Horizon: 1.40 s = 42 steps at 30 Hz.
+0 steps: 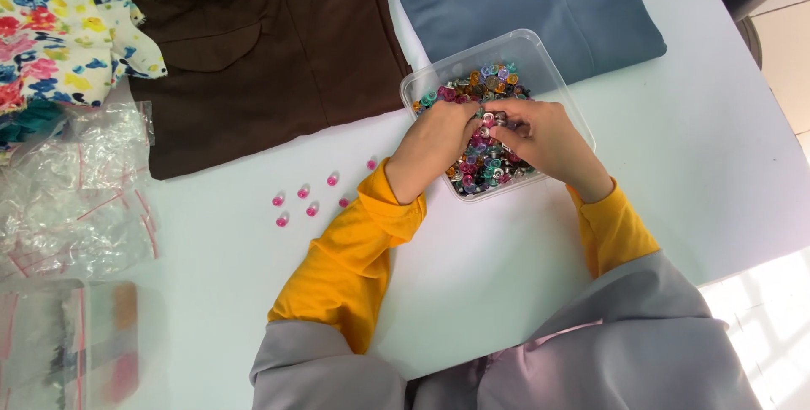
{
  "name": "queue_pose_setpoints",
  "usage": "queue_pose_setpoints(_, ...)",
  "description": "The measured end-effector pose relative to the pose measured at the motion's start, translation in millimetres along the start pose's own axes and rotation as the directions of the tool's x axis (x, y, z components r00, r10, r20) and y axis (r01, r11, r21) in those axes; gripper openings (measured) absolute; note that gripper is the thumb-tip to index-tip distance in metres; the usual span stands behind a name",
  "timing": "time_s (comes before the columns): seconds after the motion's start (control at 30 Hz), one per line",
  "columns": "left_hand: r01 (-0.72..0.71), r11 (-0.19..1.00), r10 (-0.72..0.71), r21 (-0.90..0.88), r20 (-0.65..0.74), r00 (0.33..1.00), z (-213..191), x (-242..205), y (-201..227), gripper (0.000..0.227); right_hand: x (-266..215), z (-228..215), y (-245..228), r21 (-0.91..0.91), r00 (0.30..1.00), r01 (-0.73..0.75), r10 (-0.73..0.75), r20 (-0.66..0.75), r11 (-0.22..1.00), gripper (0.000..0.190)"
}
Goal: The person is sorting colored buttons from a large bin and placing specific quantities into small zip-lock bags.
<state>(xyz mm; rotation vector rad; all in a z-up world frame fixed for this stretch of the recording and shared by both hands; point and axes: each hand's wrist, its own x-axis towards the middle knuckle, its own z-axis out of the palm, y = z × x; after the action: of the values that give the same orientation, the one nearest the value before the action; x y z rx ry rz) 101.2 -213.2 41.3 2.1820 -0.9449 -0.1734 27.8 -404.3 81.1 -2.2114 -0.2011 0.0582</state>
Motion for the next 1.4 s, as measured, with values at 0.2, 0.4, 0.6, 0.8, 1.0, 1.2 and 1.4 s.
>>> queue_pose_setpoints(0.2, -0.047, 0.99, 0.051, -0.133, 0.024, 0.998, -16, -3, 5, 0.028, 2, 2, 21, 0.105, 0.995, -0.011, 0.021, -0.099, 0.994, 0.029)
queue_pose_setpoints(0.4, -0.102, 0.969, 0.095, -0.223, -0.044, 0.995, -35, -8, 16, 0.027, 2, 2, 8, -0.081, 0.983, 0.035, -0.049, -0.177, 0.996, 0.033)
queue_pose_setpoints(0.6, -0.1, 0.98, 0.087, -0.173, -0.077, 0.993, -31, -4, 10, 0.045, 1, 3, -28, -0.172, 0.979, 0.203, -0.195, 0.063, 0.964, 0.028)
queue_pose_setpoints(0.8, -0.004, 0.969, -0.003, -0.248, -0.028, 1.0, -40, -9, 24, 0.052, -1, 8, -18, -0.401, 0.952, 0.273, -0.186, 0.244, 0.874, 0.032)
queue_pose_setpoints(1.0, -0.102, 0.96, 0.094, -0.261, -0.041, 0.995, -25, -4, 1, 0.034, 2, 11, -13, -0.415, 0.969, 0.199, -0.116, 0.217, 0.888, 0.025)
queue_pose_setpoints(1.2, -0.184, 0.973, 0.186, -0.135, -0.005, 0.983, -32, -7, 13, 0.026, 1, 16, 16, -0.423, 0.991, 0.136, -0.129, 0.044, 0.896, 0.017)
queue_pose_setpoints(1.4, -0.061, 0.972, 0.059, 0.227, 0.017, 0.998, 0, -11, 3, 0.02, 3, 19, 42, -0.412, 0.979, 0.124, -0.179, -0.098, 0.903, 0.027)
